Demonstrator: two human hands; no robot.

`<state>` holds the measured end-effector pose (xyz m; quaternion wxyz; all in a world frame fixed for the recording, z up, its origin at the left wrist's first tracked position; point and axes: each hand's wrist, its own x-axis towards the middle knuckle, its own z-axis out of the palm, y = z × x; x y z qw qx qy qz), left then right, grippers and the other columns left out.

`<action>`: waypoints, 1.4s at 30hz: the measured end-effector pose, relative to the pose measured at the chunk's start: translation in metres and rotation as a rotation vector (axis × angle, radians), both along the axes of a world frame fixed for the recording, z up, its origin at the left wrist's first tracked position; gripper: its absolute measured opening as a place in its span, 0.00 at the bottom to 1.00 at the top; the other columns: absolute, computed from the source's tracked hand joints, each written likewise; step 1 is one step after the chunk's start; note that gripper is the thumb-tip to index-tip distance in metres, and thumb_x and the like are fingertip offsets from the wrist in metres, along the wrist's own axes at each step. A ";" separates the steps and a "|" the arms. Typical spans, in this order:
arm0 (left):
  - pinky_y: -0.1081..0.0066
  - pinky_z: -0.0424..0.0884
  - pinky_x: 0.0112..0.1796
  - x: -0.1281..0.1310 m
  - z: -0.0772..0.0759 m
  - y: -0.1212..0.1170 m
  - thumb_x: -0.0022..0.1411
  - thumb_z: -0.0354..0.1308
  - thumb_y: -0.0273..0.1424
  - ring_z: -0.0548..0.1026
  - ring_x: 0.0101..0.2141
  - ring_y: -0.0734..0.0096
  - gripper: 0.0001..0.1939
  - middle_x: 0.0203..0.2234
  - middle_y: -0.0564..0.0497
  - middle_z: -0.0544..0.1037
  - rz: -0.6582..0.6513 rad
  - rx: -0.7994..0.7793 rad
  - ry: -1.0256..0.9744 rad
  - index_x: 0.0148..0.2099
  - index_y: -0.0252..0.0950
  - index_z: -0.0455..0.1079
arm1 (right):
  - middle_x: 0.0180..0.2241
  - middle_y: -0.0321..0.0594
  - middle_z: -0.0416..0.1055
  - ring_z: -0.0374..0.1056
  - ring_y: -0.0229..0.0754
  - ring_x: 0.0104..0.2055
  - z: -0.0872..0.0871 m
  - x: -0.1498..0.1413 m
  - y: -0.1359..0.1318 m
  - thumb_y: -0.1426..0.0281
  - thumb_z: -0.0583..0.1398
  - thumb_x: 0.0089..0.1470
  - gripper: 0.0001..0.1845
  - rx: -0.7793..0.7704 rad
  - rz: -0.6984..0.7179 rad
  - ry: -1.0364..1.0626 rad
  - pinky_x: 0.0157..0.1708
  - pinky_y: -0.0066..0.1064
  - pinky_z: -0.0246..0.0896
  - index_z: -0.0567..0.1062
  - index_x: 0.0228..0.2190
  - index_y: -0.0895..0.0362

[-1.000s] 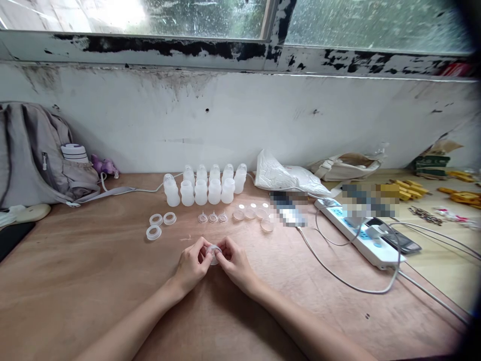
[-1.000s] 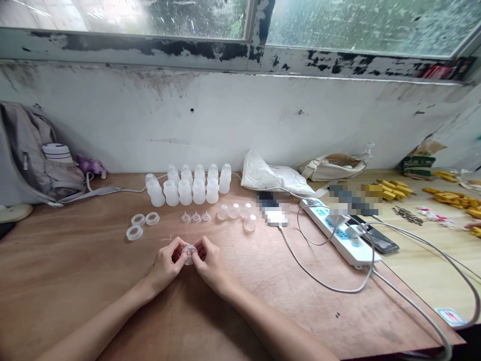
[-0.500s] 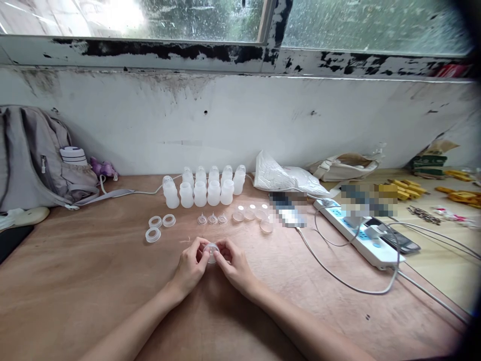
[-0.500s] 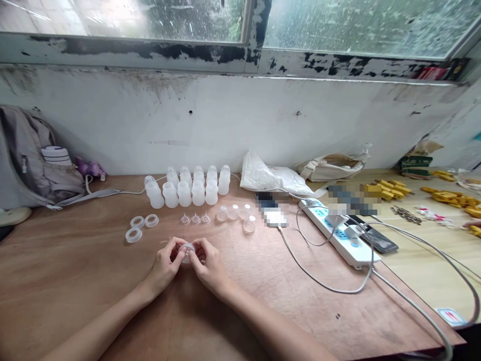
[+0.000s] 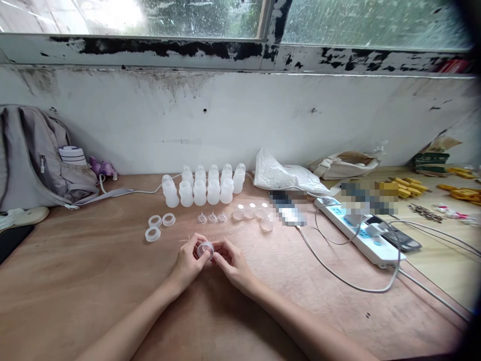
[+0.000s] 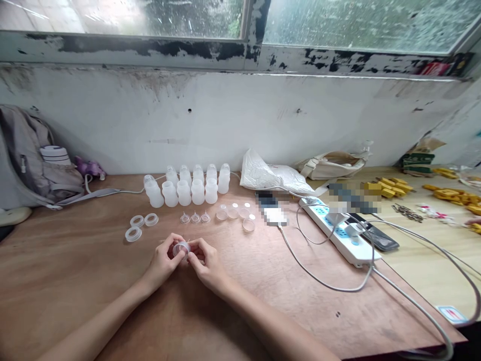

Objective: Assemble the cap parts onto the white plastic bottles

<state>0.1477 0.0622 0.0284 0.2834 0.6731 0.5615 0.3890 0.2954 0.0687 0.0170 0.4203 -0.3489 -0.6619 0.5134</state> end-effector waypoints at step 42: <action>0.73 0.68 0.33 -0.001 -0.006 0.002 0.60 0.46 0.31 0.70 0.34 0.71 0.10 0.36 0.48 0.69 -0.080 0.082 -0.117 0.42 0.37 0.65 | 0.24 0.32 0.66 0.67 0.35 0.24 0.001 -0.001 0.011 0.62 0.60 0.46 0.22 -0.469 -0.098 0.362 0.28 0.31 0.65 0.62 0.43 0.55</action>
